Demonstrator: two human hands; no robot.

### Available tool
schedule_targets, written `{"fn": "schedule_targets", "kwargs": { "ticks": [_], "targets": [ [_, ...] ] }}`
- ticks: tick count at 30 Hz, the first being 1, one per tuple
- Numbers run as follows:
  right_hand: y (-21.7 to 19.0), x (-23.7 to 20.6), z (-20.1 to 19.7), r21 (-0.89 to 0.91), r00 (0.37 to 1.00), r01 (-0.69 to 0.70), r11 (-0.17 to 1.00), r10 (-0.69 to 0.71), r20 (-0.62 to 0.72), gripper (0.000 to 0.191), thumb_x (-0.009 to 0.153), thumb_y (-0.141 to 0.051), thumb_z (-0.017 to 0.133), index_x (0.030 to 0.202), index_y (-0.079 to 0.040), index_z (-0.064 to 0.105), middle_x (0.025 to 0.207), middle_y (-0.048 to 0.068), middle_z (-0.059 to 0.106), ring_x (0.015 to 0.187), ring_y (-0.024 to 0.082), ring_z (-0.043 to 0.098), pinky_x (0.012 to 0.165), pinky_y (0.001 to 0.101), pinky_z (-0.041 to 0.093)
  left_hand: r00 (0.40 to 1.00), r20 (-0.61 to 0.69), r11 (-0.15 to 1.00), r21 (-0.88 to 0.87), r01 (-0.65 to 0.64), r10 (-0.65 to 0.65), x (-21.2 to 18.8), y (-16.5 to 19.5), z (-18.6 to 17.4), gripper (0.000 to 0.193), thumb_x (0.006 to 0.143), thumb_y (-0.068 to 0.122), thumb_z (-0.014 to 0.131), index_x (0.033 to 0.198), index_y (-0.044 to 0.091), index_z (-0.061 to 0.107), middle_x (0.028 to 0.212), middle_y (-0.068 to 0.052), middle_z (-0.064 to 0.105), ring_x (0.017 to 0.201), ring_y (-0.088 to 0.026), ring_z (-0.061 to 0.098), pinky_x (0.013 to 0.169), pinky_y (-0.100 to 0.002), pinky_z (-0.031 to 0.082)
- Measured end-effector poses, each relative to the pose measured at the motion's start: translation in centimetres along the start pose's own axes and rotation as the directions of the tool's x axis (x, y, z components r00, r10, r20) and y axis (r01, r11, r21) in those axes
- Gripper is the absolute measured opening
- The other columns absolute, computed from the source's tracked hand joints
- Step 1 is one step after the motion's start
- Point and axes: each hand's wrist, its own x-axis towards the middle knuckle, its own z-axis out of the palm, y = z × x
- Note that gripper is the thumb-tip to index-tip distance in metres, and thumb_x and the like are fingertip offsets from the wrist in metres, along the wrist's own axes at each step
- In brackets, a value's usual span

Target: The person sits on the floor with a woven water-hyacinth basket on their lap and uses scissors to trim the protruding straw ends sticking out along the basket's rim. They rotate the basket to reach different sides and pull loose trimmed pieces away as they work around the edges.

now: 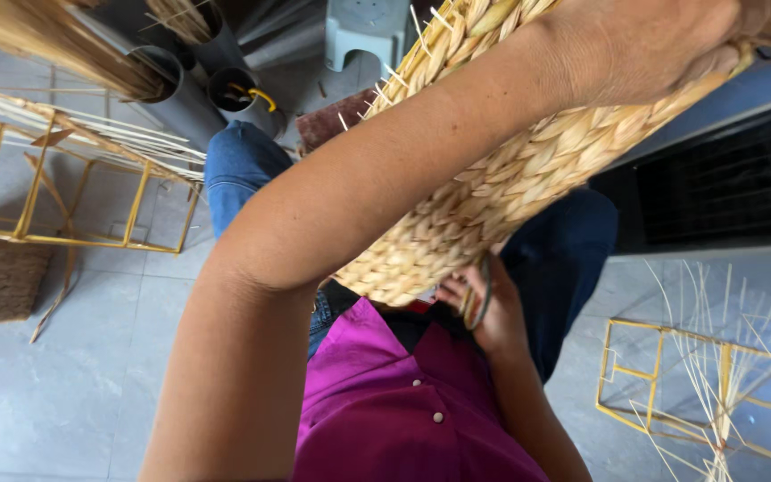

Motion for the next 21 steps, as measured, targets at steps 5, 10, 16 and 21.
{"fn": "schedule_targets", "kwargs": {
  "ticks": [5,10,16,21],
  "targets": [
    [-8.1,-2.1,-3.7,-0.198,0.781,0.568,0.799,-0.599,-0.174,0.04,0.11,-0.039,0.06,0.142,-0.018,0.048,0.123,0.013,0.067,0.095,0.017,0.066,0.073,0.0286,0.053,0.974,-0.222,0.932,-0.346,-0.108,0.03,1.2,2.9,1.7,0.023,0.088,0.026,0.08,0.107,0.016,0.075,0.09,-0.004,0.075,0.083,-0.018,0.075,0.071,-0.034,0.06],
    [-16.0,-2.5,-4.4,-0.363,0.338,0.873,0.327,-0.941,-0.037,0.063,0.11,-0.045,0.075,0.149,-0.011,0.038,0.13,0.014,0.058,0.101,0.014,0.057,0.082,0.0251,0.05,0.957,-0.286,0.851,-0.491,-0.186,0.045,2.3,5.6,0.8,0.078,0.074,0.028,0.082,0.134,0.023,0.033,0.107,-0.004,0.074,0.097,-0.024,0.075,0.084,-0.037,0.06],
    [-19.2,-0.5,-4.8,-0.497,0.254,0.852,0.162,-0.959,0.123,0.052,0.113,-0.029,0.075,0.146,-0.002,0.044,0.13,0.014,0.054,0.115,0.019,0.056,0.103,0.0307,0.047,0.936,-0.255,0.748,-0.663,0.014,-0.244,-6.9,4.6,-5.2,0.048,0.098,0.017,0.078,0.139,0.018,0.054,0.132,-0.005,0.066,0.11,-0.024,0.073,0.097,-0.033,0.06],
    [-18.8,-0.7,-6.8,-0.345,0.362,0.872,0.347,-0.932,-0.022,0.053,0.11,-0.023,0.069,0.144,0.01,0.046,0.142,0.026,0.059,0.124,0.032,0.065,0.109,0.0419,0.054,0.592,-0.433,0.732,-0.374,0.569,-0.68,-24.0,2.5,-10.8,0.038,0.104,-0.003,0.073,0.138,0.007,0.06,0.133,-0.011,0.06,0.126,-0.026,0.058,0.103,-0.036,0.051]
  ]
}}
